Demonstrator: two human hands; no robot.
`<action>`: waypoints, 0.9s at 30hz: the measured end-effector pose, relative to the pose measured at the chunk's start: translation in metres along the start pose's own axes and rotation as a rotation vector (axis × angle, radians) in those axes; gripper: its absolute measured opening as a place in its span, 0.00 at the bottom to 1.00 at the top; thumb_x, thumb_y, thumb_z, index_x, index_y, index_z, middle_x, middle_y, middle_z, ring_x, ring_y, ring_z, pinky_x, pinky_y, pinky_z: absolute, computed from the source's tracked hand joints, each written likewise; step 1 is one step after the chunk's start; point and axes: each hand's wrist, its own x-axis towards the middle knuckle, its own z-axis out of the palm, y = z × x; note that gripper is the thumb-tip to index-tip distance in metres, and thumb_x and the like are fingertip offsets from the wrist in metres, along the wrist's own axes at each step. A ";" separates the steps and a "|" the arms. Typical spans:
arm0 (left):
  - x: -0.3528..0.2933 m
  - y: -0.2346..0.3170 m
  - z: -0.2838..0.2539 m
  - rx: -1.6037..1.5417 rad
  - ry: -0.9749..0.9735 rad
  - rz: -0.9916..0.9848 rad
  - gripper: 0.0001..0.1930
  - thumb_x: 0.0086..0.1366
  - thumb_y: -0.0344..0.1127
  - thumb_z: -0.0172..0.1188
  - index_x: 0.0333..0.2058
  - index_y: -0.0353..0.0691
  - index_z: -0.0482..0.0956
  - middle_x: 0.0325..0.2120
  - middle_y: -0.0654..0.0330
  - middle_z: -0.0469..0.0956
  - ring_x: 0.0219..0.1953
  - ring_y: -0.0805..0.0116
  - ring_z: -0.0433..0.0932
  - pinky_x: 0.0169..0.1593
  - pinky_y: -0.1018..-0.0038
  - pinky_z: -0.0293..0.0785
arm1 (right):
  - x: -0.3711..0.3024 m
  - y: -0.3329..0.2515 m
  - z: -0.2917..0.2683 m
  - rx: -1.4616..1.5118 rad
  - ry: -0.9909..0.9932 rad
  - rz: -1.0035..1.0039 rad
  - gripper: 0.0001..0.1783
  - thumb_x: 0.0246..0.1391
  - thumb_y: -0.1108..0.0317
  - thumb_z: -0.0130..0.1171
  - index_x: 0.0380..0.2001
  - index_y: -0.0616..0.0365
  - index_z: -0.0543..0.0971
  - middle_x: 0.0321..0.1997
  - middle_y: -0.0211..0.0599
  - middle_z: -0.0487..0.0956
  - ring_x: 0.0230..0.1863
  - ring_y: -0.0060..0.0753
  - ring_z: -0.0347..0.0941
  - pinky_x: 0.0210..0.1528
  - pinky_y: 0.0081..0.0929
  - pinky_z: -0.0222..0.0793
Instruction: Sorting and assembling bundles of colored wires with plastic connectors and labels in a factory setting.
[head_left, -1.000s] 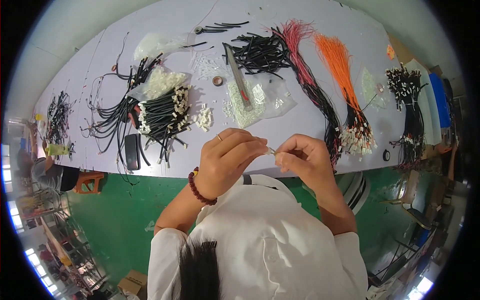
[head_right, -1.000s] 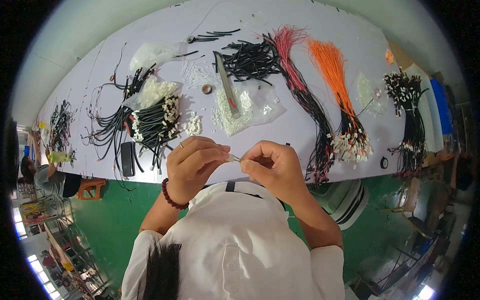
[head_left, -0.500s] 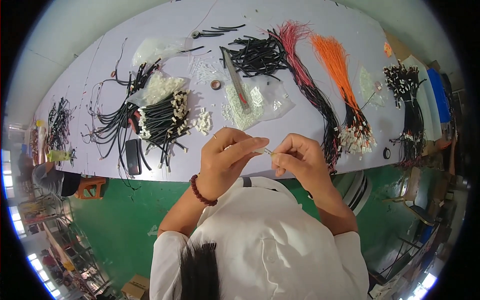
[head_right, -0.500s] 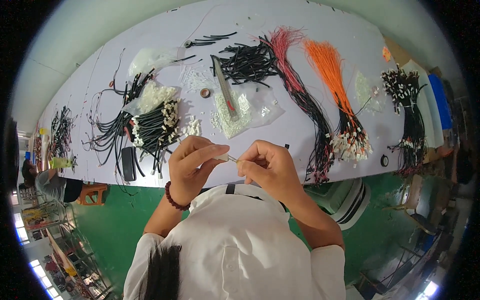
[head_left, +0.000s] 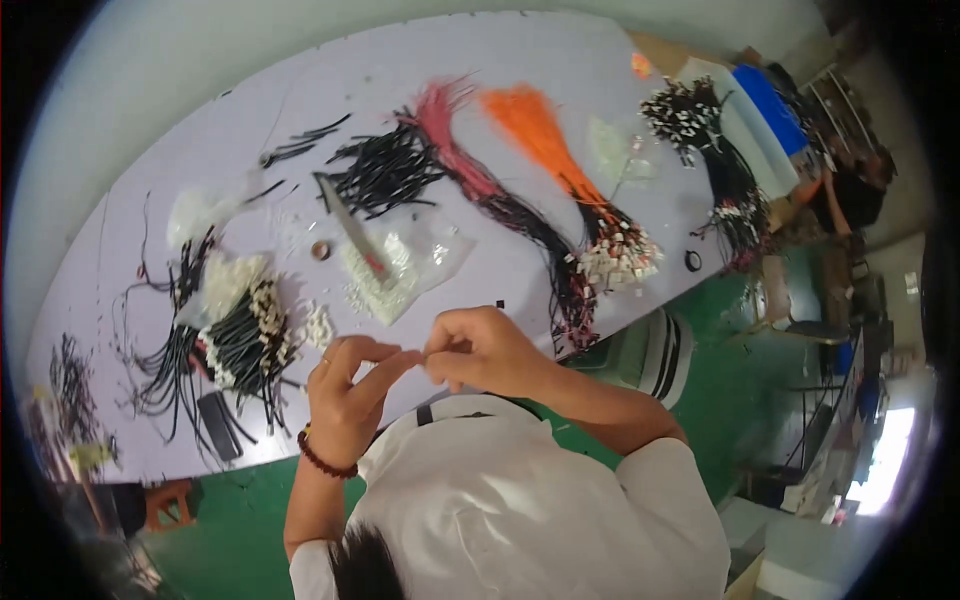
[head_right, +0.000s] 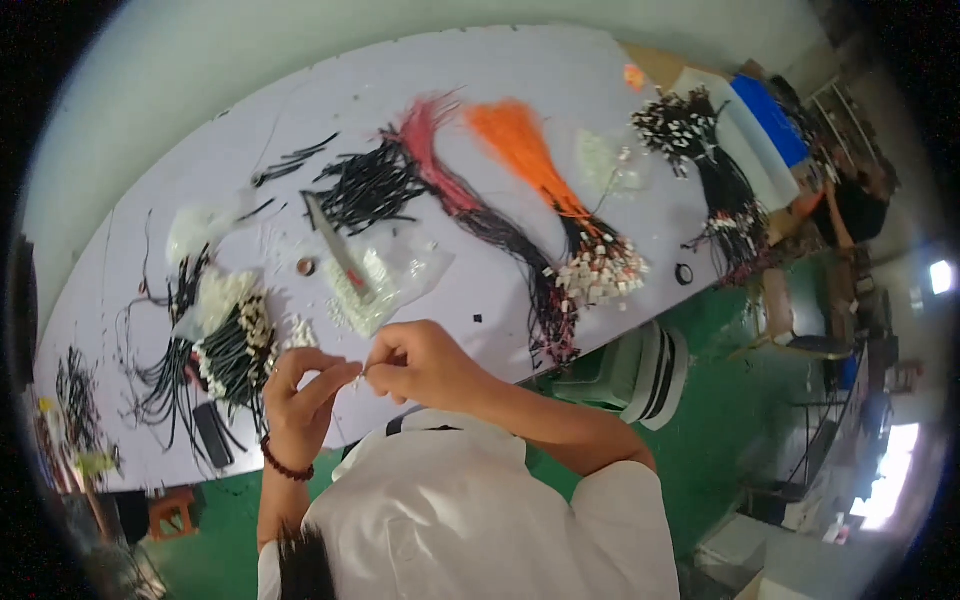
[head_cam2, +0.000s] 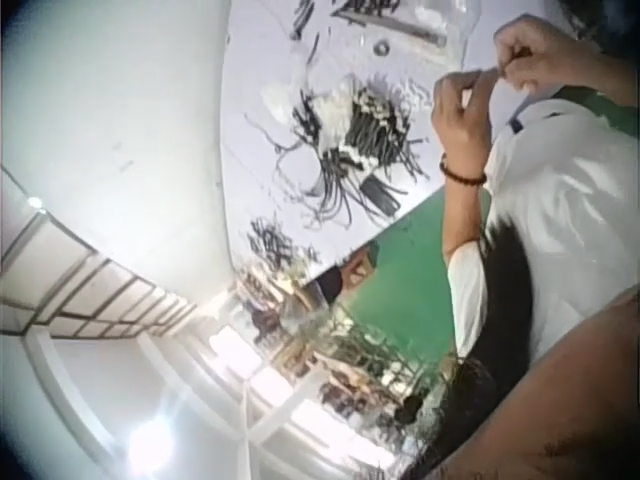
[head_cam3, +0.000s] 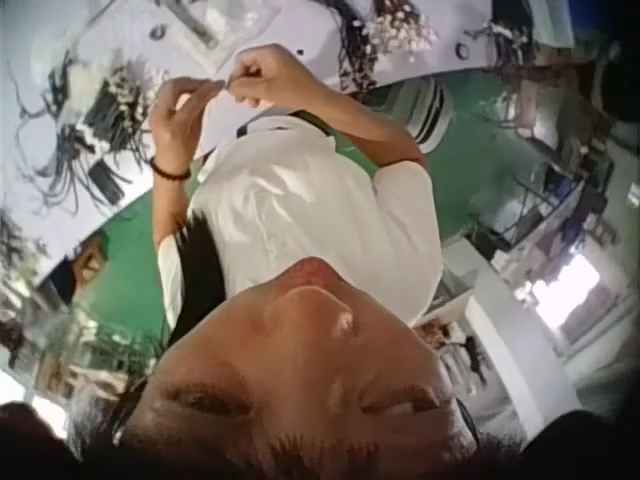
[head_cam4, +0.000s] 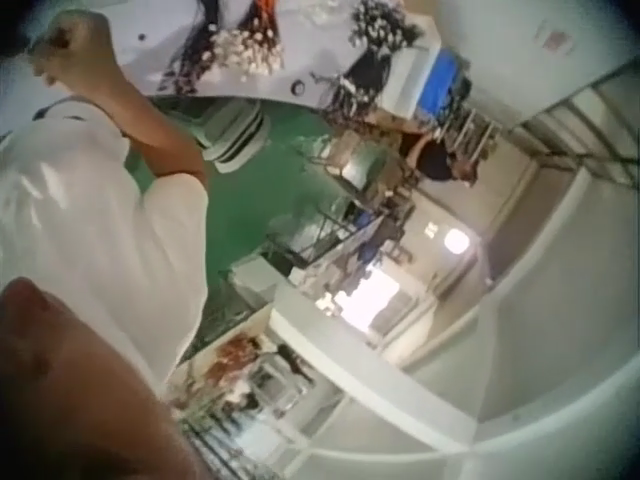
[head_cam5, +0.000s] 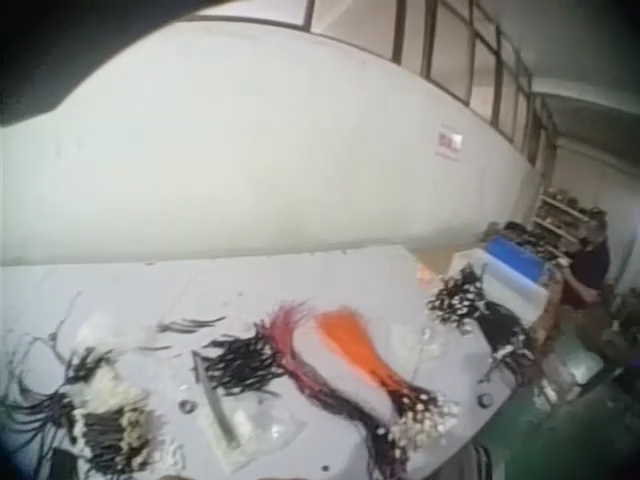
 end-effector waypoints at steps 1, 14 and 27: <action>0.001 0.001 0.000 -0.002 -0.018 0.015 0.18 0.37 0.21 0.58 0.31 0.42 0.82 0.24 0.63 0.73 0.28 0.65 0.75 0.28 0.73 0.71 | 0.000 0.001 0.000 0.002 -0.008 0.003 0.04 0.45 0.74 0.56 0.25 0.65 0.74 0.23 0.35 0.77 0.20 0.19 0.71 0.23 0.16 0.68; 0.000 -0.003 0.017 -0.079 -0.172 0.049 0.14 0.42 0.20 0.64 0.31 0.39 0.79 0.25 0.60 0.76 0.27 0.63 0.76 0.29 0.74 0.73 | -0.003 0.017 -0.020 -0.165 -0.083 0.048 0.06 0.49 0.73 0.55 0.29 0.65 0.75 0.26 0.34 0.77 0.23 0.20 0.72 0.26 0.17 0.69; -0.019 -0.004 0.032 -0.662 -0.136 -0.650 0.07 0.55 0.21 0.60 0.35 0.33 0.78 0.32 0.62 0.77 0.34 0.77 0.75 0.36 0.83 0.71 | -0.005 0.029 -0.014 -0.328 0.025 -0.174 0.08 0.53 0.73 0.56 0.35 0.66 0.76 0.30 0.33 0.77 0.31 0.19 0.72 0.35 0.19 0.70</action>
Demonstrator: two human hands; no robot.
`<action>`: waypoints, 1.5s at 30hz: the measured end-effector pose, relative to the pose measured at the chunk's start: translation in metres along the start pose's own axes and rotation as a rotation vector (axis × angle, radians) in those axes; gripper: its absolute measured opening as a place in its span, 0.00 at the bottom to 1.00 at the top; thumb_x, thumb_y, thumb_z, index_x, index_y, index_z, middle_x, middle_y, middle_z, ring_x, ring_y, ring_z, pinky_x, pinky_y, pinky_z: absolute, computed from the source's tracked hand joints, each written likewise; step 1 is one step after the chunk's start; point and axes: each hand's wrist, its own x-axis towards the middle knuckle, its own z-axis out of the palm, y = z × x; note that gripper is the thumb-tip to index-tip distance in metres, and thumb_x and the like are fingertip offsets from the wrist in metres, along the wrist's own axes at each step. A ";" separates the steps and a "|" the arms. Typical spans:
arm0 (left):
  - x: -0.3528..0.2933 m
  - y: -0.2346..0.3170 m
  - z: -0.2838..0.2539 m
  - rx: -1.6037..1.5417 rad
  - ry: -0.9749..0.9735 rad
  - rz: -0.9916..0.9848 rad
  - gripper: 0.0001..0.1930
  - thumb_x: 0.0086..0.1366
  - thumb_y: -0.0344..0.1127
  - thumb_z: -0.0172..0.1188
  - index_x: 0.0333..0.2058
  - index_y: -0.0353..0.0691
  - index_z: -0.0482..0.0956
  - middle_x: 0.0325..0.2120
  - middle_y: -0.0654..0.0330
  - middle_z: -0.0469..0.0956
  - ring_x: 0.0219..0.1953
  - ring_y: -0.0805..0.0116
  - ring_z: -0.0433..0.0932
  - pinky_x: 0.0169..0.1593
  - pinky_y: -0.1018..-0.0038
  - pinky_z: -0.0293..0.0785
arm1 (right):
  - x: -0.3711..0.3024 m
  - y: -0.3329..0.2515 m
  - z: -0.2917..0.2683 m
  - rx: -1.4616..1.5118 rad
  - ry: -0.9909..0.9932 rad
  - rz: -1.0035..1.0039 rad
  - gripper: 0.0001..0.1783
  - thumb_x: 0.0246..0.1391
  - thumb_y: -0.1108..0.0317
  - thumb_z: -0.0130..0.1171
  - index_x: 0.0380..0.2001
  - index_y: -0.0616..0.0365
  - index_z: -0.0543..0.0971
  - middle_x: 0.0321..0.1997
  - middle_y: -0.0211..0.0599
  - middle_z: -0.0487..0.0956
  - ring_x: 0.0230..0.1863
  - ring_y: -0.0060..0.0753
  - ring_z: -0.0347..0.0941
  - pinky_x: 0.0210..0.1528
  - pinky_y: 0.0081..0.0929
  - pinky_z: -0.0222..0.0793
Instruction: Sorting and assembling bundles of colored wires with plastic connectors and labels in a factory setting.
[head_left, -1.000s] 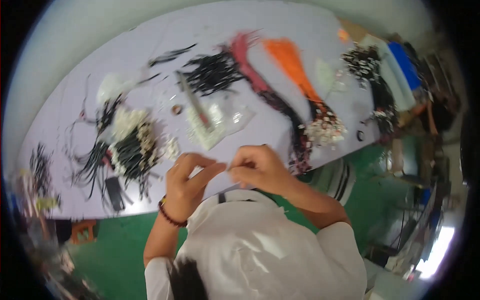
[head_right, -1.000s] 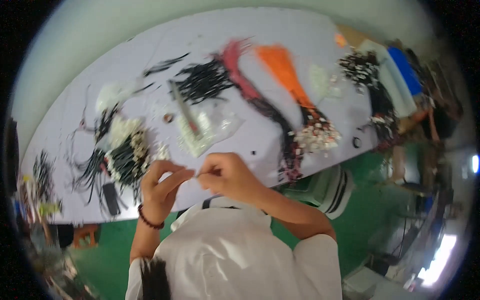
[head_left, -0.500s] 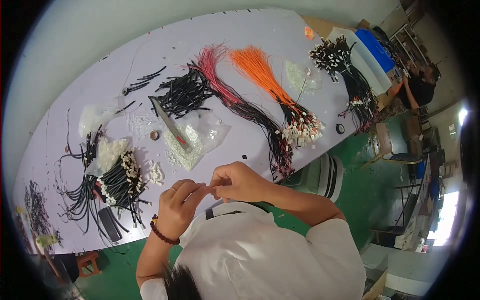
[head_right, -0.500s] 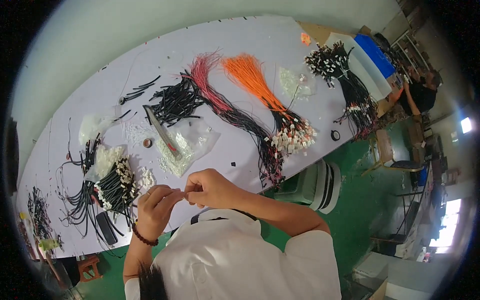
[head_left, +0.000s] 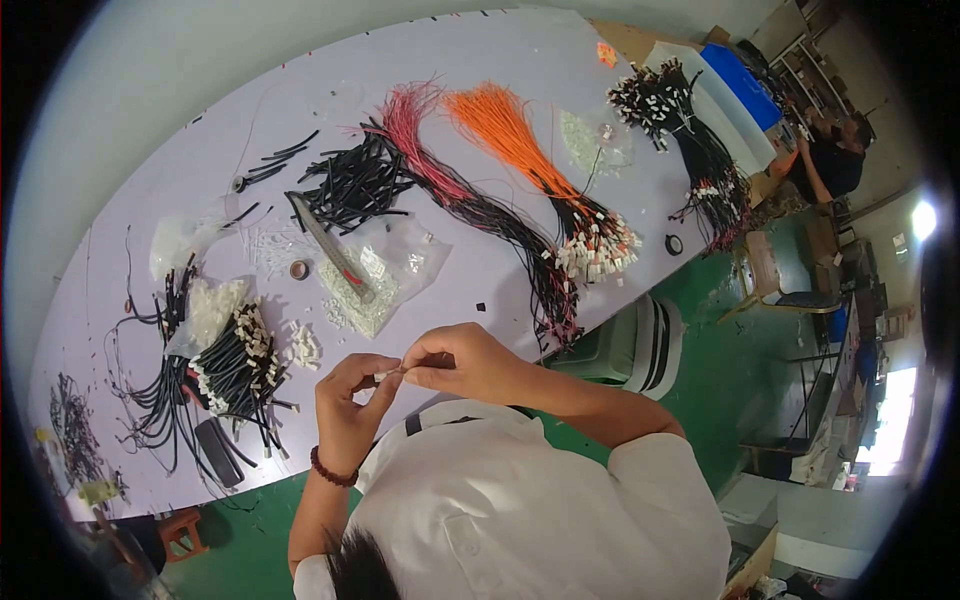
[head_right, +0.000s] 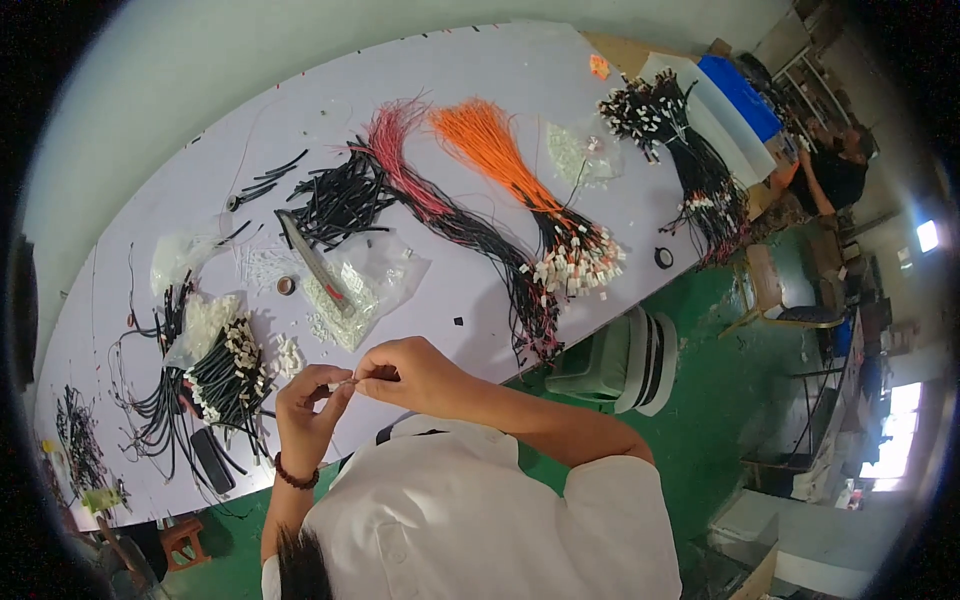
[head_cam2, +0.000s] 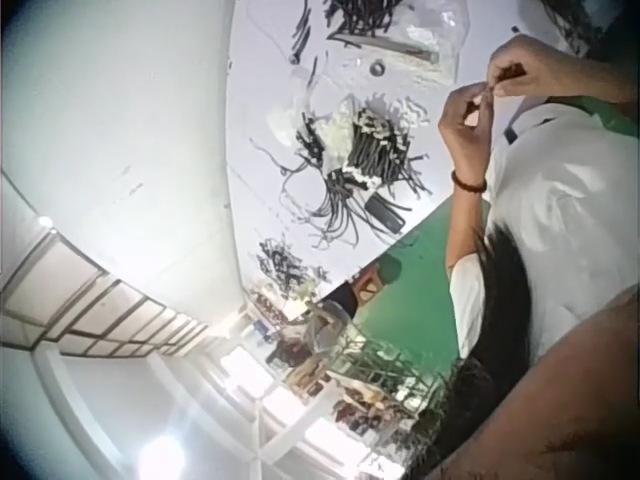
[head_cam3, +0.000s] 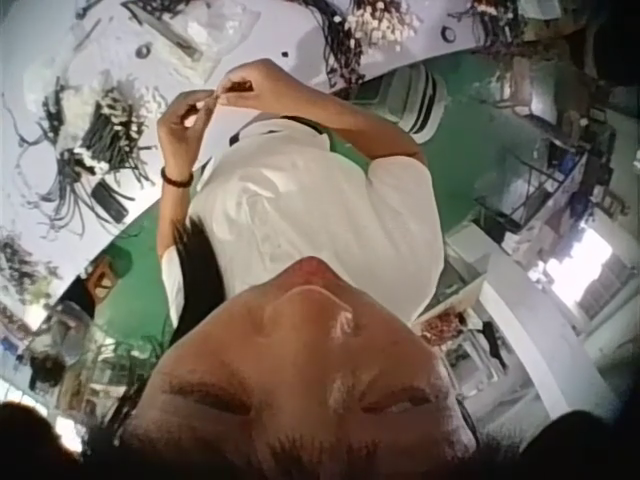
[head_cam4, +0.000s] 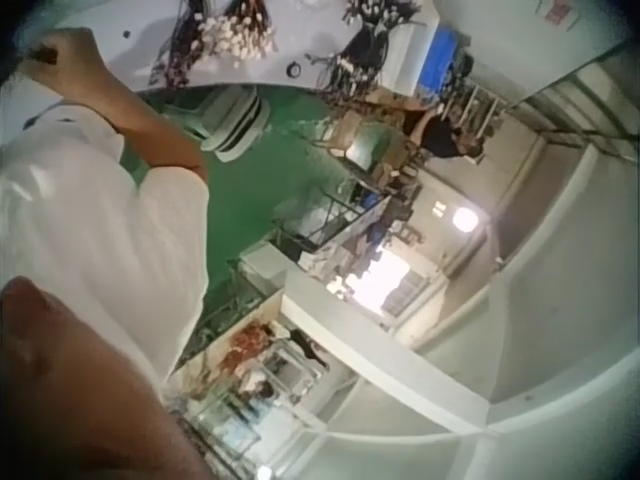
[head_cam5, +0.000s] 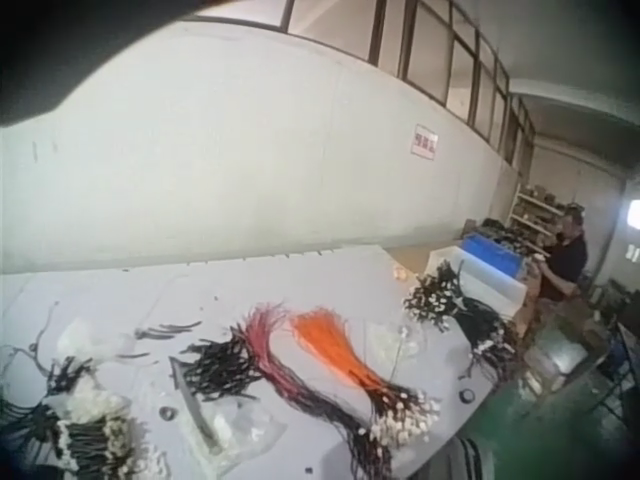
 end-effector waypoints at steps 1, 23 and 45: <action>0.000 -0.001 0.000 -0.004 0.014 0.010 0.07 0.55 0.21 0.60 0.34 0.33 0.78 0.32 0.62 0.76 0.34 0.77 0.75 0.36 0.83 0.71 | -0.001 -0.002 0.000 -0.059 0.012 -0.030 0.08 0.53 0.73 0.56 0.35 0.65 0.76 0.30 0.33 0.77 0.32 0.19 0.72 0.36 0.19 0.69; -0.001 0.008 -0.002 0.039 0.032 0.077 0.07 0.54 0.23 0.62 0.33 0.33 0.78 0.30 0.58 0.78 0.31 0.73 0.77 0.36 0.78 0.75 | 0.002 -0.019 0.008 0.105 0.096 -0.017 0.14 0.52 0.77 0.54 0.42 0.62 0.66 0.29 0.31 0.74 0.33 0.18 0.71 0.36 0.18 0.69; -0.007 0.002 -0.024 -0.070 -0.064 0.122 0.06 0.54 0.24 0.62 0.32 0.33 0.78 0.29 0.59 0.78 0.32 0.74 0.77 0.38 0.78 0.75 | 0.010 -0.026 0.016 0.139 -0.044 0.034 0.14 0.53 0.74 0.56 0.40 0.62 0.63 0.31 0.32 0.72 0.35 0.19 0.71 0.40 0.20 0.69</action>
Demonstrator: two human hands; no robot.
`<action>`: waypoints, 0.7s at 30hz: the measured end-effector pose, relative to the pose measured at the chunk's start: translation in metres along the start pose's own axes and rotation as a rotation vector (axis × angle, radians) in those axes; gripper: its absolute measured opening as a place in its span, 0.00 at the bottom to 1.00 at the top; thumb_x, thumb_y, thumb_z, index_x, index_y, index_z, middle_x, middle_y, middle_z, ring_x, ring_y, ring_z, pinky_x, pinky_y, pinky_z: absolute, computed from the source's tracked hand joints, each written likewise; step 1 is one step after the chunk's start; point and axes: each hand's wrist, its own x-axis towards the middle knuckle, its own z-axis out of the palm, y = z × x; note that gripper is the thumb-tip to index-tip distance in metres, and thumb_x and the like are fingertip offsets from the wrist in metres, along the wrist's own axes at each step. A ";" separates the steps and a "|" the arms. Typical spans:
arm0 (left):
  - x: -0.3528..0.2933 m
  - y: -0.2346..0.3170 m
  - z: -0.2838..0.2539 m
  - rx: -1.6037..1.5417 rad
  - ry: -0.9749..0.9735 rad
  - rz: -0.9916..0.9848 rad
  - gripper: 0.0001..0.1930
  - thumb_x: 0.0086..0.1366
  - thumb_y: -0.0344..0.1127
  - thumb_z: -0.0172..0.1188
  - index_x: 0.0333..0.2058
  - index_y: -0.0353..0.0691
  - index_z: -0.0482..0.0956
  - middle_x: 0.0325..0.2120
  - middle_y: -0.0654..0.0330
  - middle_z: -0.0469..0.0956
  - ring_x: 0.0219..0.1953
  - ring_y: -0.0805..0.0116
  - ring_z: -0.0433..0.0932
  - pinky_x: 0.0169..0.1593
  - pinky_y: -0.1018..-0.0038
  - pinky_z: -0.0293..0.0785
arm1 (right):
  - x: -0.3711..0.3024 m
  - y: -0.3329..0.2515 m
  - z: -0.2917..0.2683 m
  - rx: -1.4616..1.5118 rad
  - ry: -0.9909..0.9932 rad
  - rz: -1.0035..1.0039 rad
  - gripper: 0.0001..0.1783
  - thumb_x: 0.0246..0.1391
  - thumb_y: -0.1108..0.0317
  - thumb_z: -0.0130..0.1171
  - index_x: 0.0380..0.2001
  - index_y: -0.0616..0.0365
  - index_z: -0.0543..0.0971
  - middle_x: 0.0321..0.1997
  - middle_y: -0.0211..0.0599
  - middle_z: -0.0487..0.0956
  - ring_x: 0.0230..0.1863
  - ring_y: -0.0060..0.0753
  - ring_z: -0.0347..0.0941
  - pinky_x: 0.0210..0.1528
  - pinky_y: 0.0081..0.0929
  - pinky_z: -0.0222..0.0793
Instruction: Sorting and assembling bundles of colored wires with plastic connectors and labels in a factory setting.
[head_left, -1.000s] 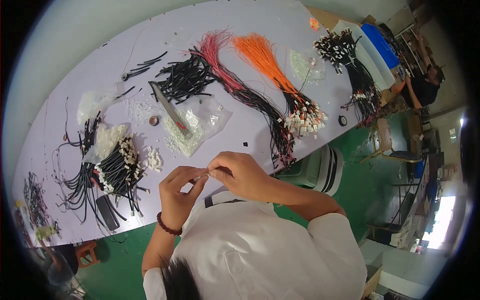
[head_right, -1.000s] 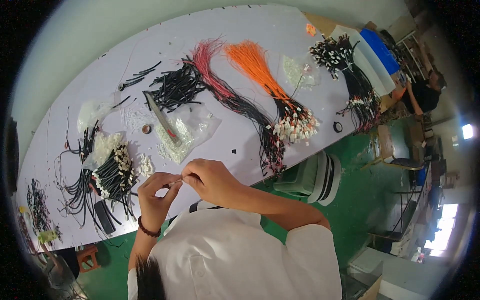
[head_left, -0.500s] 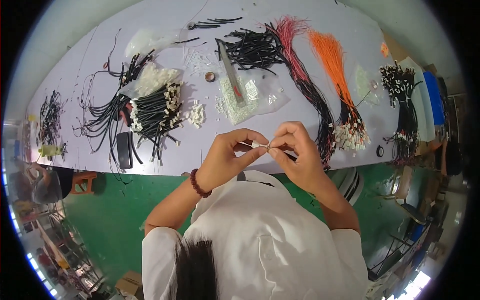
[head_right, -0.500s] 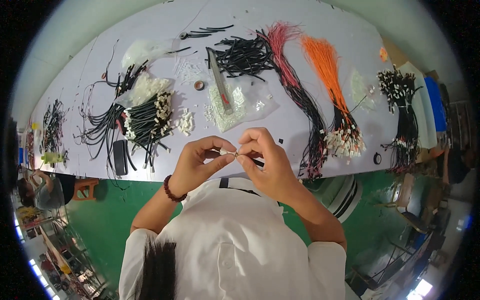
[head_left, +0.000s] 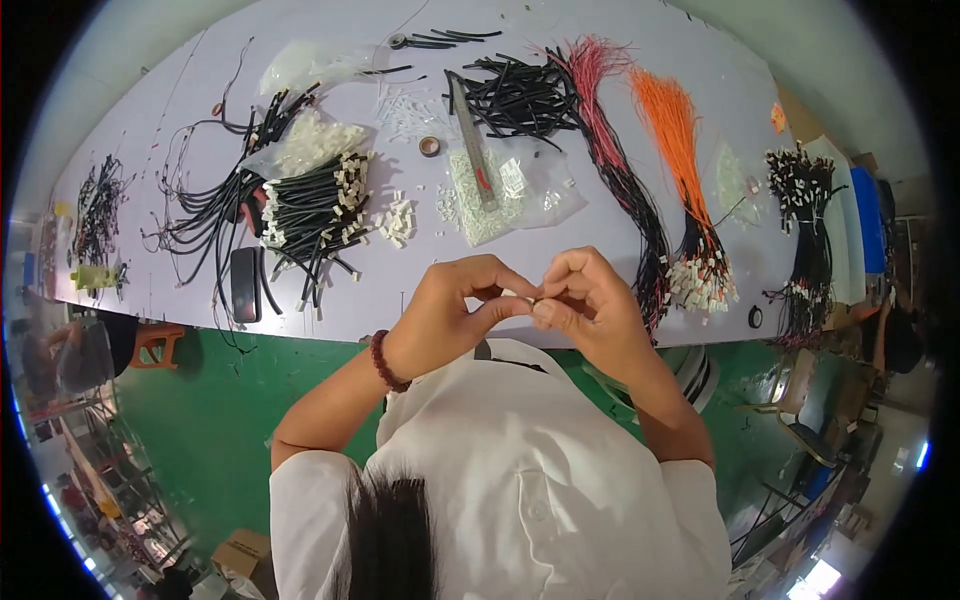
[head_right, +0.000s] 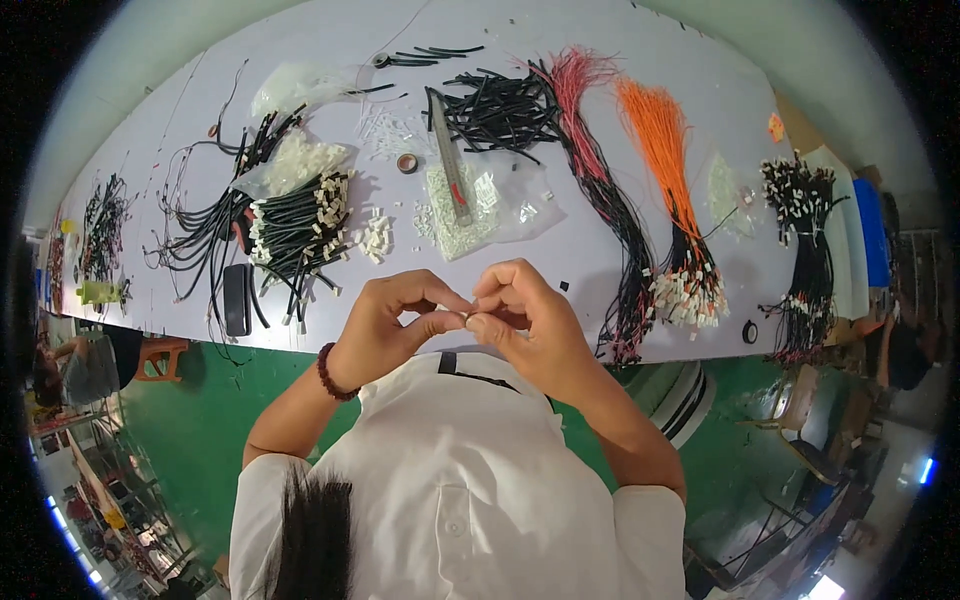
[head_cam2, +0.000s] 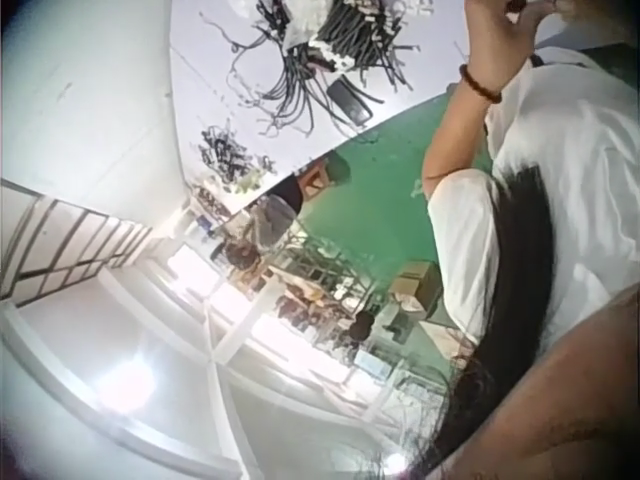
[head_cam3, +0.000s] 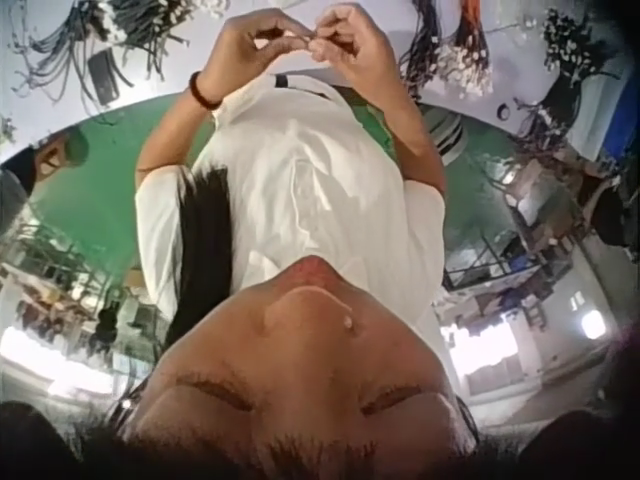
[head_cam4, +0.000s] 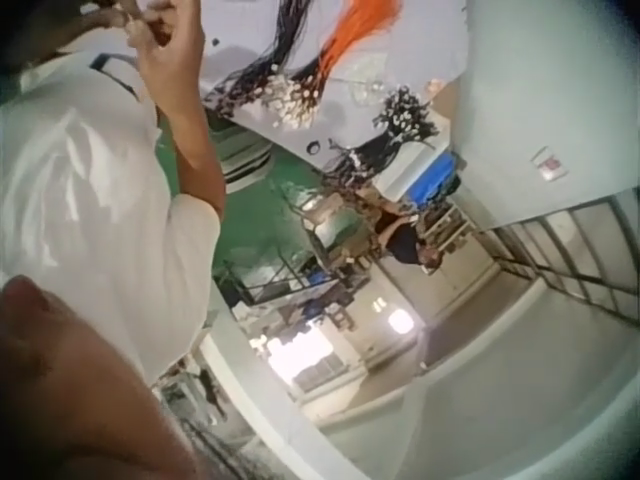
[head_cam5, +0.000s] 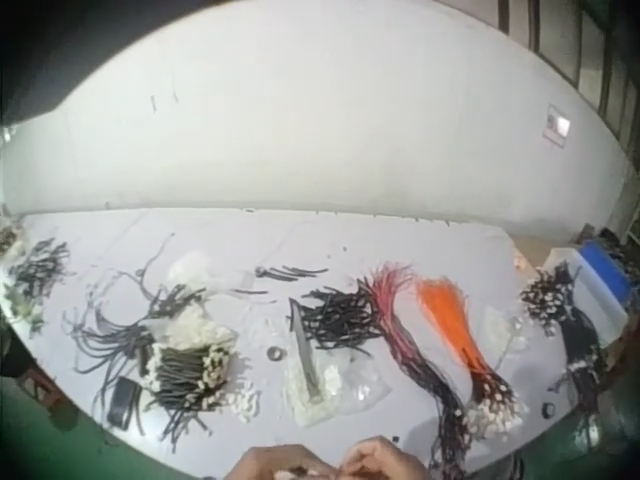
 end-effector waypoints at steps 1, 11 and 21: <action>0.000 -0.002 0.001 -0.108 0.023 -0.087 0.06 0.55 0.24 0.62 0.33 0.33 0.78 0.30 0.60 0.77 0.33 0.75 0.77 0.39 0.79 0.75 | 0.002 0.000 -0.001 0.008 0.008 0.018 0.16 0.53 0.73 0.56 0.42 0.62 0.64 0.30 0.32 0.72 0.34 0.19 0.71 0.39 0.19 0.69; -0.006 -0.024 0.001 -0.357 0.132 -0.209 0.07 0.55 0.26 0.62 0.32 0.32 0.77 0.29 0.65 0.77 0.28 0.83 0.72 0.34 0.85 0.71 | 0.007 -0.008 0.002 -0.351 0.029 -0.056 0.07 0.52 0.72 0.57 0.32 0.65 0.76 0.27 0.33 0.72 0.26 0.20 0.66 0.27 0.18 0.61; -0.008 -0.009 -0.007 -0.242 0.069 -0.249 0.07 0.55 0.25 0.63 0.33 0.32 0.79 0.30 0.61 0.79 0.30 0.80 0.75 0.37 0.83 0.74 | 0.008 -0.005 0.012 -0.586 0.118 -0.310 0.03 0.48 0.78 0.56 0.29 0.64 0.74 0.24 0.36 0.71 0.21 0.27 0.65 0.22 0.21 0.61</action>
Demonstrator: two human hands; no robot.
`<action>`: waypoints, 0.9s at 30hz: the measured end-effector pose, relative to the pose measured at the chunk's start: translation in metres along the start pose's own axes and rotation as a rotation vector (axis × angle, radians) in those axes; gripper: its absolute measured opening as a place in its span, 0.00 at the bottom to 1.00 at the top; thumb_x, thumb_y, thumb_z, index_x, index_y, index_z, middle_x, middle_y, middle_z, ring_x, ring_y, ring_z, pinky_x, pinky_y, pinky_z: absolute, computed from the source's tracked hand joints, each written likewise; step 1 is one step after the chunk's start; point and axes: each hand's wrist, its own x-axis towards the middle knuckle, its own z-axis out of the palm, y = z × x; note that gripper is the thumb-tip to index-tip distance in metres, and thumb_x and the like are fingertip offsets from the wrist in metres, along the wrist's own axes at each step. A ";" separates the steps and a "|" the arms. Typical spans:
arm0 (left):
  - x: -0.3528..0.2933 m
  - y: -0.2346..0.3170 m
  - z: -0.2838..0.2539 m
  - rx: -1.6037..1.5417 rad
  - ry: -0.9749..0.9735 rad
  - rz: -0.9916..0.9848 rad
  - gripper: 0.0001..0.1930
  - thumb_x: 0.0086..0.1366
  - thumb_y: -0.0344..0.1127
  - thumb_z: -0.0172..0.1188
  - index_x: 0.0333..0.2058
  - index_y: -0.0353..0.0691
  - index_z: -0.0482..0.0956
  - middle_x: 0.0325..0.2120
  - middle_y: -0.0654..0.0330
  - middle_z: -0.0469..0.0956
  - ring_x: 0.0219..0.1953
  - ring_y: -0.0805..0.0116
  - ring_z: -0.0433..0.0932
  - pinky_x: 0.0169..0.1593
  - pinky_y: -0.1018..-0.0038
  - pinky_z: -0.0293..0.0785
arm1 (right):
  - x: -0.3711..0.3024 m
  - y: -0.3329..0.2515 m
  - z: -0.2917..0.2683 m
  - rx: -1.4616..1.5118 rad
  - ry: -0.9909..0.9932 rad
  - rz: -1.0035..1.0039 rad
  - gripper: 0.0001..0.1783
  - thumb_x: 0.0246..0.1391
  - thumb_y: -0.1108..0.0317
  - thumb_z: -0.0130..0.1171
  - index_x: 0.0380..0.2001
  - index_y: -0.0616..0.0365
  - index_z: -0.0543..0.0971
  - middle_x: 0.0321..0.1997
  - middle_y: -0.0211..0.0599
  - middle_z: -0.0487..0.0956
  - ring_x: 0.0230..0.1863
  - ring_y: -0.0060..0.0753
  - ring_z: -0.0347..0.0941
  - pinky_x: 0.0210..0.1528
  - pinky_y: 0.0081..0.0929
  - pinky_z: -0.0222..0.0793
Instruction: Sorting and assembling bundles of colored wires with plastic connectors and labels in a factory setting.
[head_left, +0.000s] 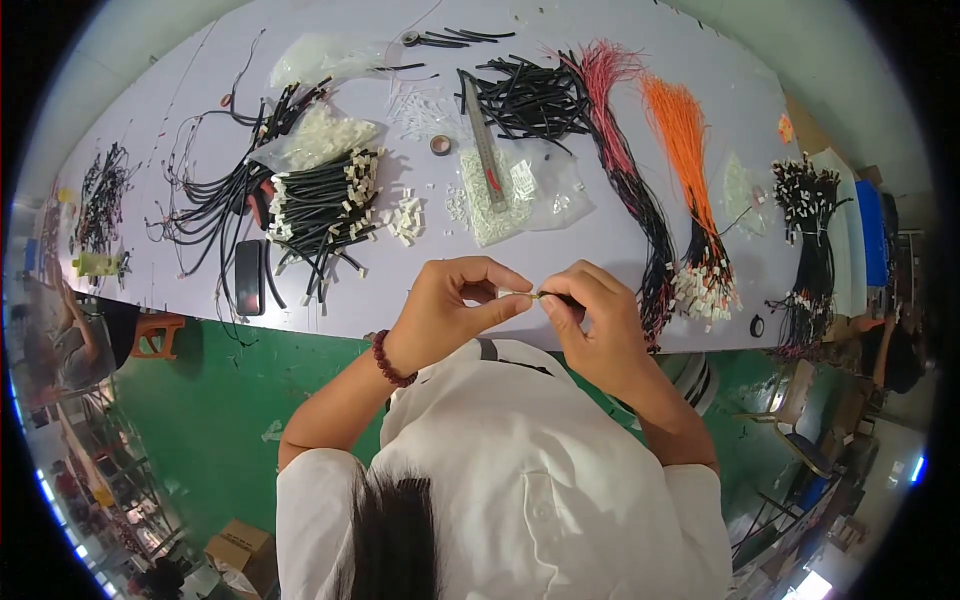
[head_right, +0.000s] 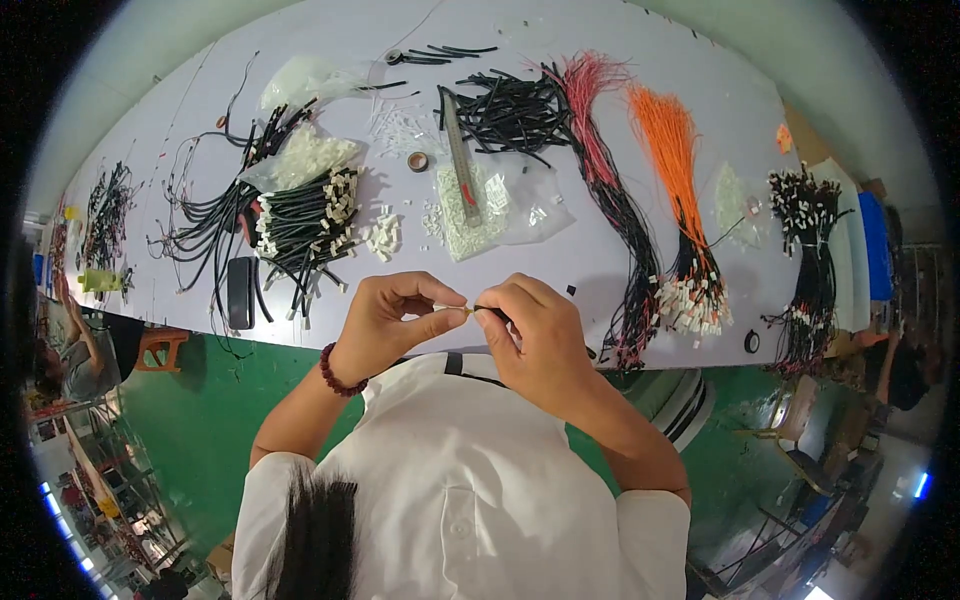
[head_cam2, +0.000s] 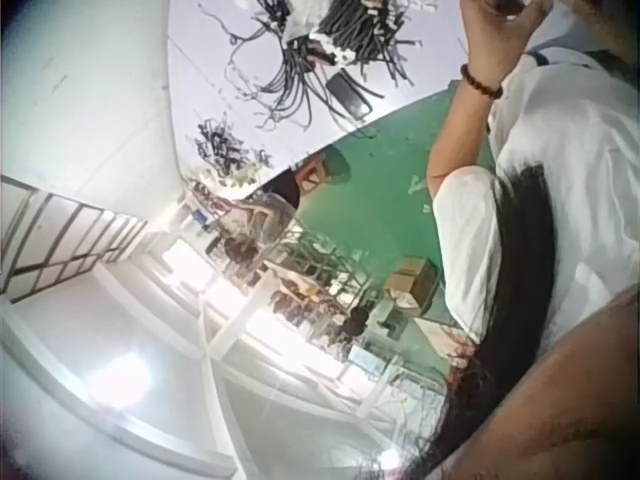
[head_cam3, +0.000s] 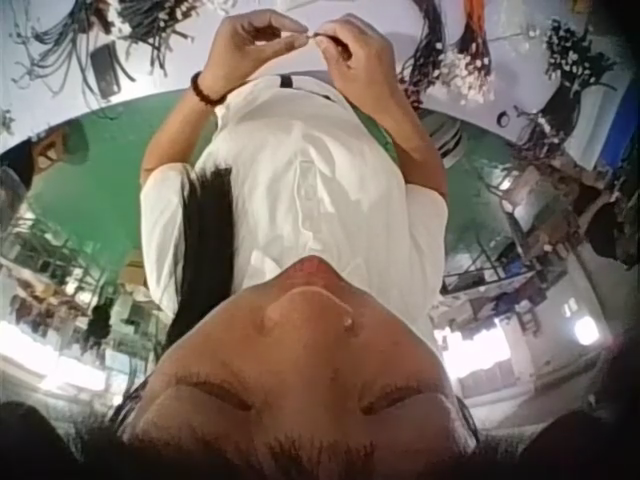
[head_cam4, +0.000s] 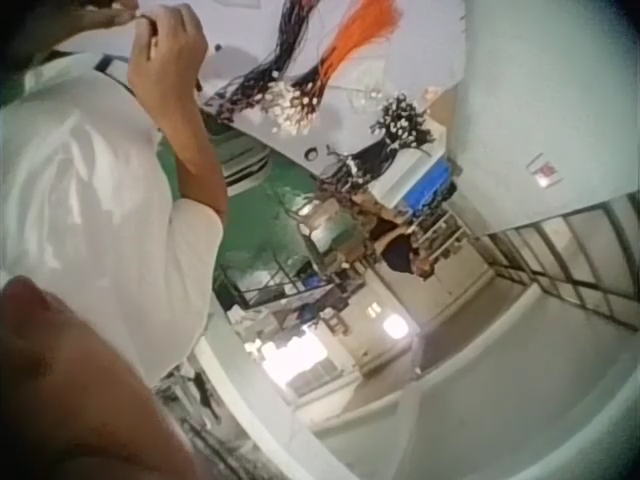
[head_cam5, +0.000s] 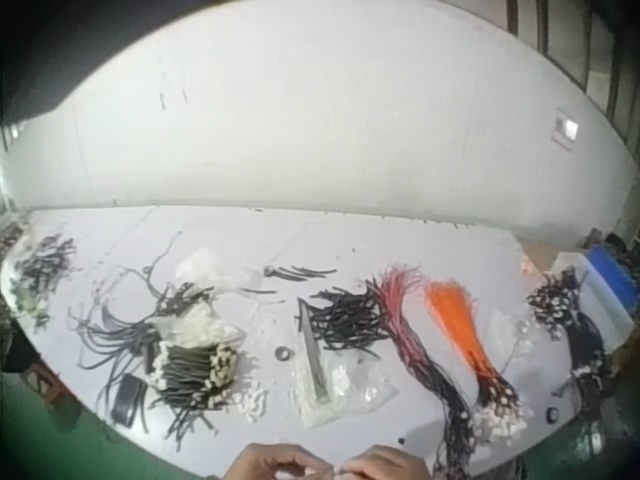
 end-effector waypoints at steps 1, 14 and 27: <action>0.000 -0.001 0.000 -0.011 -0.001 0.003 0.07 0.55 0.25 0.63 0.34 0.31 0.79 0.30 0.60 0.79 0.30 0.80 0.76 0.36 0.83 0.74 | 0.000 0.000 0.001 -0.003 0.015 -0.022 0.04 0.47 0.78 0.56 0.29 0.63 0.74 0.24 0.35 0.71 0.20 0.27 0.65 0.21 0.21 0.60; 0.000 -0.012 0.009 -0.241 0.029 0.015 0.07 0.56 0.24 0.62 0.35 0.30 0.79 0.28 0.58 0.79 0.28 0.77 0.75 0.32 0.82 0.74 | 0.001 -0.004 -0.003 -0.054 0.075 -0.105 0.05 0.44 0.79 0.57 0.27 0.61 0.73 0.22 0.33 0.69 0.18 0.26 0.62 0.18 0.21 0.57; -0.007 -0.009 0.012 -0.310 0.036 -0.007 0.09 0.58 0.25 0.60 0.37 0.28 0.78 0.29 0.57 0.79 0.29 0.76 0.76 0.35 0.80 0.75 | 0.001 -0.007 -0.010 0.171 -0.049 0.128 0.03 0.46 0.76 0.58 0.26 0.64 0.74 0.21 0.28 0.69 0.18 0.14 0.59 0.20 0.15 0.54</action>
